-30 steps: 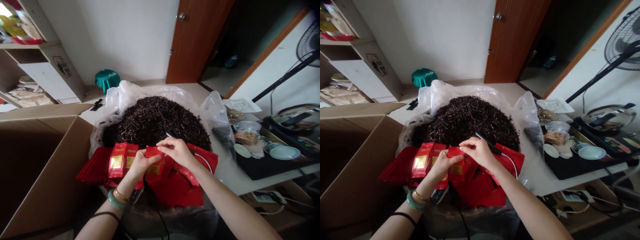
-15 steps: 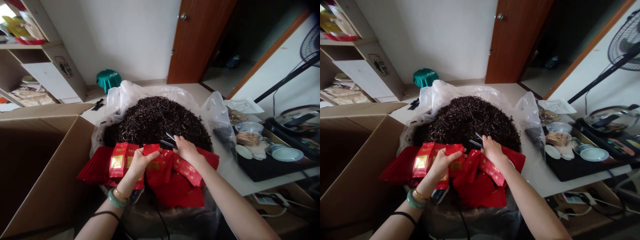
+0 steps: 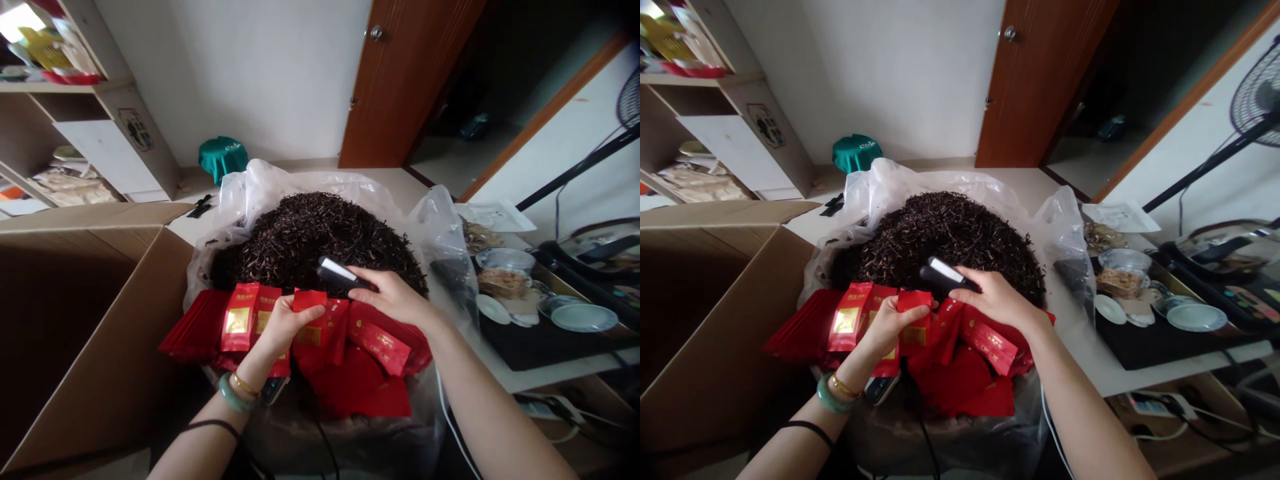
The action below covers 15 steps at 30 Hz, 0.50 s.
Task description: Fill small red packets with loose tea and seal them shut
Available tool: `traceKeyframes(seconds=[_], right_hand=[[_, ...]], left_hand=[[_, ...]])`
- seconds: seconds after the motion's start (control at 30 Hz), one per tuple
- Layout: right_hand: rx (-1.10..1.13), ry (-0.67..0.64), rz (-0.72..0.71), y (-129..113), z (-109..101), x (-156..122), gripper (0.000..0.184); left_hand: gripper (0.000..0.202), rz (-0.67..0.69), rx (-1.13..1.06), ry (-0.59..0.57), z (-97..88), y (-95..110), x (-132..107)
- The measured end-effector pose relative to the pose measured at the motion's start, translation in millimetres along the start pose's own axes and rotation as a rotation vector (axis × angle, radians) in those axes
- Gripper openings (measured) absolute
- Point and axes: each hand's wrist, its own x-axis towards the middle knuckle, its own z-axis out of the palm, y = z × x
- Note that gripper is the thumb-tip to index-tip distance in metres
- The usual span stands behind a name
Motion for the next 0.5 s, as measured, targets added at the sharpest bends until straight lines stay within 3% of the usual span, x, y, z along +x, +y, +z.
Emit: traceKeyframes(seconds=[0.07,0.2,0.5], right_hand=[[0.036,-0.06,-0.079,-16,4,-4,0.047],[-0.032,-0.045,-0.144,-39,10,-10,0.041],[-0.172,-0.011,-0.168,-44,18,-13,0.029]], left_hand=[[0.038,0.002,0.015,-0.039,-0.2,-2,0],[0.037,0.027,0.051,-0.113,0.4,-2,-2],[0.033,0.061,0.09,-0.137,3.0,1,-3]])
